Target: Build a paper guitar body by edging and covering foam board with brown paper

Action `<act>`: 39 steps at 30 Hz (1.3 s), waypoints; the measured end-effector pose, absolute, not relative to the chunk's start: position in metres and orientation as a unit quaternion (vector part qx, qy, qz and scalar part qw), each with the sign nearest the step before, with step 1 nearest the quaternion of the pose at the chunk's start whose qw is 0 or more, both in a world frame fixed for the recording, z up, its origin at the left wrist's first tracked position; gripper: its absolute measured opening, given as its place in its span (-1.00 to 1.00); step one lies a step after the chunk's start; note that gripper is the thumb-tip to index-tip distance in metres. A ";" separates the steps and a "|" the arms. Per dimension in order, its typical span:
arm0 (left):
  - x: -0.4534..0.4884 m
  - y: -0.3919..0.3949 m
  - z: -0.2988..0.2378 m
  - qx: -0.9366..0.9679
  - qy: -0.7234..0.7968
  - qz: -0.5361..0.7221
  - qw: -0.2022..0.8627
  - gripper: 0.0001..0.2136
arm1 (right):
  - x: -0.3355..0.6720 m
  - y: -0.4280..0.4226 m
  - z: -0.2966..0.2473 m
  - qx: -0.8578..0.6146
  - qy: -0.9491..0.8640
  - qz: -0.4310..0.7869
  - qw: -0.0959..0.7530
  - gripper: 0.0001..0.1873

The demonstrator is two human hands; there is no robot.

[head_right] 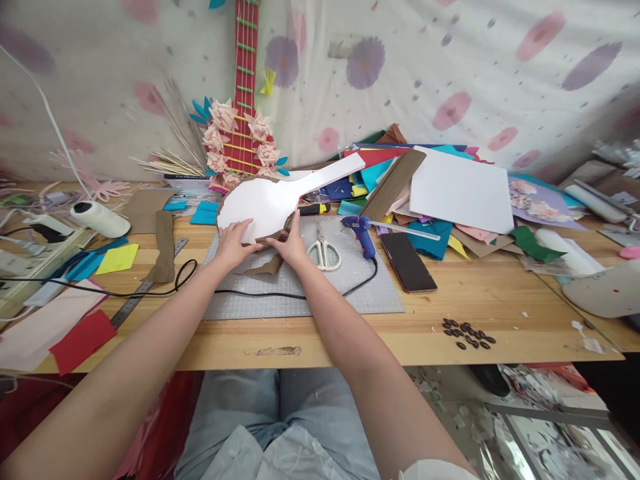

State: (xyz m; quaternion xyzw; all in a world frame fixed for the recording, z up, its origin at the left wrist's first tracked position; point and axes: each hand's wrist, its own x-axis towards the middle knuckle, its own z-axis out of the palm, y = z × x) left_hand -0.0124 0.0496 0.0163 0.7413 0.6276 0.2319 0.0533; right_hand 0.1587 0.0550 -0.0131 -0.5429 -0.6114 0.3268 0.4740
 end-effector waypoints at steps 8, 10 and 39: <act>-0.016 0.040 0.013 0.779 0.587 0.206 0.075 -0.22 | 0.169 0.039 0.017 -0.610 -0.616 0.251 0.430 -0.72; -0.016 0.039 0.012 0.786 0.584 0.194 0.065 -0.18 | 0.165 0.037 0.020 -0.579 -0.640 0.245 0.443 -0.80; -0.033 0.037 0.005 0.825 0.535 0.178 -0.050 -0.54 | 0.241 0.046 0.049 -0.409 -0.467 0.567 0.541 -0.59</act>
